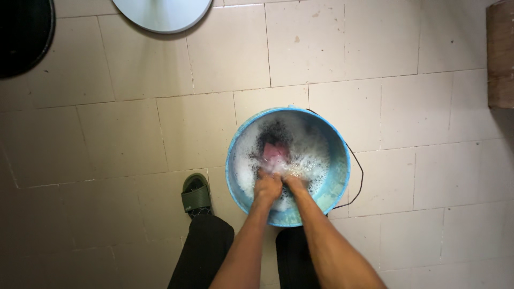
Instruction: The person wrings a pink cloth in a bucket of soapy water, then wipes the front grille and blades of a standing fan. They repeatedly wring the cloth and continue wiping the fan's grille and blades from multiple angles.
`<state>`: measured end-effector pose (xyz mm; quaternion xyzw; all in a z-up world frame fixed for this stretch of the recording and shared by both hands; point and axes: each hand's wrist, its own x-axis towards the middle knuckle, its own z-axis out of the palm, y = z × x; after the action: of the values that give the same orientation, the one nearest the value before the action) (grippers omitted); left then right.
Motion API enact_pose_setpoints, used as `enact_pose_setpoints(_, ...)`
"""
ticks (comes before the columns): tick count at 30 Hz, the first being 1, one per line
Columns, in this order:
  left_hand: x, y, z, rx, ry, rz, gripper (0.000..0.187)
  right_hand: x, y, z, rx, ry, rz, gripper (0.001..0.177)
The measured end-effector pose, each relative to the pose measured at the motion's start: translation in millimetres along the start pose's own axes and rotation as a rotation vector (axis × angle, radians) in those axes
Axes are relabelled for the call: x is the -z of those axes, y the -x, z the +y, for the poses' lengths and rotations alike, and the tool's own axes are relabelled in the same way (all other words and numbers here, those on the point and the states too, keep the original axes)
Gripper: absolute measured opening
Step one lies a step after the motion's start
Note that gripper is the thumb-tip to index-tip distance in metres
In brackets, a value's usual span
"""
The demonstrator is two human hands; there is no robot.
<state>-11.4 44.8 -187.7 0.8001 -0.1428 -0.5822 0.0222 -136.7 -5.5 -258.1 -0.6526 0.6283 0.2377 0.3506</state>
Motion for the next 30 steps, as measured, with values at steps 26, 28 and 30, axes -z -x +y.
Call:
enact_pose_setpoints(26,134.8,187.5,98.1,-0.253,1.084,-1.089,0.053,284.2,190.9,-101.3,0.264,-1.142,-0.146,0.052)
enact_pose_setpoints(28,141.3,186.5,104.8,-0.335,1.054,-1.17,0.037,276.1,183.7,-98.3,0.252,-1.325,-0.291,0.067)
enact_pose_setpoints(30,138.1,203.8,109.9,-0.135,1.201,-1.207,0.035,260.2,182.5,-108.9,0.319,-1.594,-0.47,0.077)
